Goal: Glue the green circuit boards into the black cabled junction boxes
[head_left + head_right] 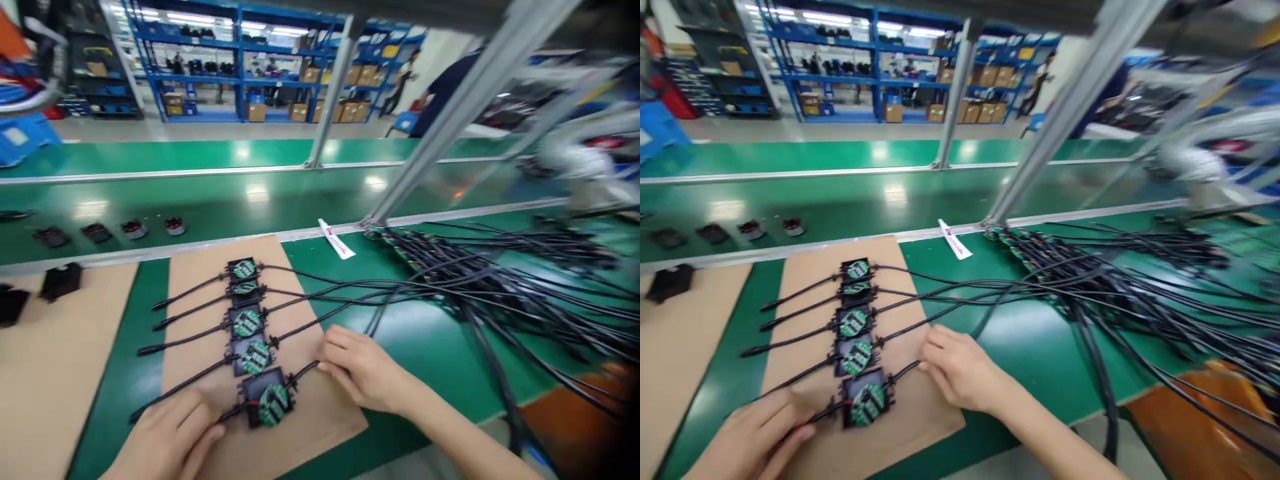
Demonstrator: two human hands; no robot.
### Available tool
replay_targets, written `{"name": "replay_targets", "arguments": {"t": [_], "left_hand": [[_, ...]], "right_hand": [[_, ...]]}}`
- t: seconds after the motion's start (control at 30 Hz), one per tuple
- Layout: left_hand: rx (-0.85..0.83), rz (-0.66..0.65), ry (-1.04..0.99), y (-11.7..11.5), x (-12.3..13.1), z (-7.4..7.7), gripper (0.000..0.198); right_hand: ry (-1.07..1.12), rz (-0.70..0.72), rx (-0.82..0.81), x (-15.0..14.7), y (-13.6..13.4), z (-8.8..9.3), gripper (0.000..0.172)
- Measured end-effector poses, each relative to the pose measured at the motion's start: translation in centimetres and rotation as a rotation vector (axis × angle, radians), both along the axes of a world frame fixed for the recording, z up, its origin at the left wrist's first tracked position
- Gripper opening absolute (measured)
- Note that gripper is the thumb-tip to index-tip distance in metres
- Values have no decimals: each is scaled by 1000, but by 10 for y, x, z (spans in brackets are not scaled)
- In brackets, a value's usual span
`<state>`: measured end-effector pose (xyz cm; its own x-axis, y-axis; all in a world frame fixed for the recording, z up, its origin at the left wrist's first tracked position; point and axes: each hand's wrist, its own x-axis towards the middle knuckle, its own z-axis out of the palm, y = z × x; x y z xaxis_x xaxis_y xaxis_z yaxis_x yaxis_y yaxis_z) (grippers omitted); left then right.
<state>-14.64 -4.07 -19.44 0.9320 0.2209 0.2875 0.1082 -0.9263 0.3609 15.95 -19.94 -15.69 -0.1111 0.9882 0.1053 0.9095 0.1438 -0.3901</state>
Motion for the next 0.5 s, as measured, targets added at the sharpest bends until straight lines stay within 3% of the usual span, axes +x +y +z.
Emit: {"name": "replay_targets", "arguments": {"t": [0.1, 0.27, 0.4, 0.5], "left_hand": [[-63, 46, 163, -3, 6, 3, 16], [-67, 85, 190, -1, 5, 5, 16], [-93, 48, 218, 1, 0, 13, 12], [-81, 54, 191, 9, 2, 18, 8]], "right_hand": [[-45, -6, -14, 4, 3, -17, 22], [-73, 29, 54, 0, 4, -33, 19], [-46, 44, -17, -1, 3, -23, 18], [10, 11, -85, 22, 24, -7, 17]]}}
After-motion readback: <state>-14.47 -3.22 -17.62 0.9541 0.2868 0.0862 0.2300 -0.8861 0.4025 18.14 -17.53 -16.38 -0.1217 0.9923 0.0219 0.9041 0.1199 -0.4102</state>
